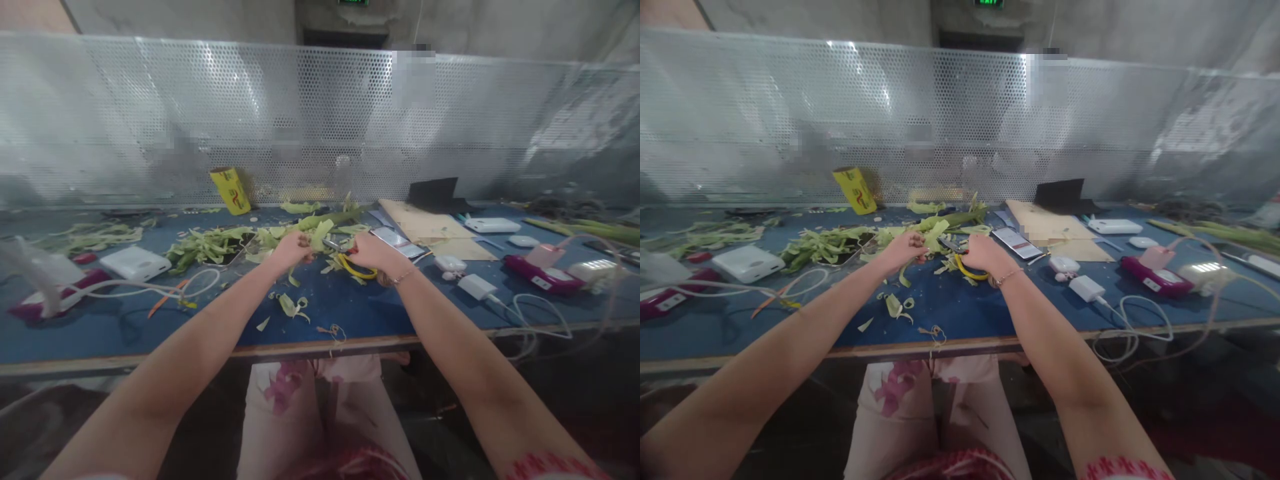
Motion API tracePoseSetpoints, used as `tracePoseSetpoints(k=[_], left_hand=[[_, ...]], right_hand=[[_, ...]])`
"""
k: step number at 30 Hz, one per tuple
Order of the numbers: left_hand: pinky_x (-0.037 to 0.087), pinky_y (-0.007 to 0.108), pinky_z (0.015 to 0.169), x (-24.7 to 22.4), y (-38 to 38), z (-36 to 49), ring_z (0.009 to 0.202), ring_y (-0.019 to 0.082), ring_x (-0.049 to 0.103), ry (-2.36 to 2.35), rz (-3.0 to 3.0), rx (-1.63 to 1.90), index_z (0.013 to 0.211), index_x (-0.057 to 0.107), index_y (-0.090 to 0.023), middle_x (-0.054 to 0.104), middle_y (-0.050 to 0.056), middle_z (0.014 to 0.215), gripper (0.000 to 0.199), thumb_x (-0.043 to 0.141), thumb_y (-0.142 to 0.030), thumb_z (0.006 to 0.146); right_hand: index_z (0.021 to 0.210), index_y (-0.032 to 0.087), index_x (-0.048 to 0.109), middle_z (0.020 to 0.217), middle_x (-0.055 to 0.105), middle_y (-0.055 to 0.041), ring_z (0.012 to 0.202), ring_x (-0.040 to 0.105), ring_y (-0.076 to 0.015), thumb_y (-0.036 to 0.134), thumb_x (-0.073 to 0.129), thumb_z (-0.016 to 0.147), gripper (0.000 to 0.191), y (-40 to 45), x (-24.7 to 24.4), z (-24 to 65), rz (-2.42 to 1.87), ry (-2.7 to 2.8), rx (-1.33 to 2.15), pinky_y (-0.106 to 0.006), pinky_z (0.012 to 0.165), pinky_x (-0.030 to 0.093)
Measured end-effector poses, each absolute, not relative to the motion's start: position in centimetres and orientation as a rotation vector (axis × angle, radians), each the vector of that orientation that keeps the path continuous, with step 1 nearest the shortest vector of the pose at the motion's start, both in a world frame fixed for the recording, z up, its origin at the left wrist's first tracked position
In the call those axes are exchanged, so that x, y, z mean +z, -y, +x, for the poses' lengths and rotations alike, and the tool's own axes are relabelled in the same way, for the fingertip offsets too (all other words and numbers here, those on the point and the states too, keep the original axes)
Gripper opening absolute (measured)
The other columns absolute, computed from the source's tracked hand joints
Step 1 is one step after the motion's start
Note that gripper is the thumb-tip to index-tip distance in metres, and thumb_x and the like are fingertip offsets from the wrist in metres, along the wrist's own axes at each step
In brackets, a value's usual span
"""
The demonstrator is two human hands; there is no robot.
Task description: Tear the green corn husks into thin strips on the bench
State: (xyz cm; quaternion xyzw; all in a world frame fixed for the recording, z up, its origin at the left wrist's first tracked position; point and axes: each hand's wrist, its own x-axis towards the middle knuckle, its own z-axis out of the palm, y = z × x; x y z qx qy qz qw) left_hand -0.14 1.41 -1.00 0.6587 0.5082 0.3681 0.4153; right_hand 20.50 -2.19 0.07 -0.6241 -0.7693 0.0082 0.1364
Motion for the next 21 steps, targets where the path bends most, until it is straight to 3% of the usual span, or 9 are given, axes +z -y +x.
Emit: tracePoseSetpoints(k=[4, 8, 15, 21], left_hand=[[0.047, 0.029, 0.067, -0.7, -2.0, -0.7, 0.069, 0.014, 0.058, -1.581, 2.042, 0.931, 0.091, 0.05, -0.016, 0.059, 0.005, 0.087, 0.023, 0.058, -0.017, 0.069], [0.043, 0.029, 0.074, -0.6, -2.4, -1.0, 0.084, 0.019, 0.057, -1.676, 2.216, 0.956, 0.087, 0.052, -0.014, 0.06, 0.008, 0.087, 0.022, 0.058, -0.019, 0.066], [0.035, 0.024, 0.05, -1.9, -3.3, -0.7, 0.049, 0.01, 0.044, -1.43, 1.854, 1.02, 0.067, 0.053, -0.015, 0.049, -0.001, 0.054, 0.006, 0.047, -0.015, 0.064], [0.034, 0.023, 0.047, -2.2, -3.9, -0.4, 0.044, 0.009, 0.042, -1.368, 1.551, 1.134, 0.067, 0.055, -0.015, 0.05, 0.0, 0.051, 0.009, 0.05, -0.013, 0.059]], right_hand=[[0.08, 0.013, 0.064, 0.081, 0.066, -0.0159, 0.065, 0.06, -0.021, 0.023, 0.059, 0.064, 0.019, 2.1, -0.3, 20.7, -1.998, 2.298, 0.191, -0.027, 0.054, 0.039], [0.079, 0.014, 0.067, 0.077, 0.067, -0.0145, 0.063, 0.061, -0.0214, 0.026, 0.057, 0.065, 0.021, 1.6, -0.5, 20.6, -2.061, 2.239, 0.292, -0.028, 0.052, 0.039], [0.08, 0.011, 0.067, 0.084, 0.067, -0.0188, 0.076, 0.064, -0.026, 0.024, 0.053, 0.068, 0.023, 1.3, -0.5, 20.9, -2.067, 2.193, 0.087, -0.028, 0.056, 0.039], [0.091, 0.012, 0.062, 0.094, 0.066, -0.0192, 0.085, 0.063, -0.0272, 0.032, 0.049, 0.074, 0.03, 1.7, 0.7, 21.8, -2.112, 1.86, 0.012, -0.029, 0.064, 0.041]])
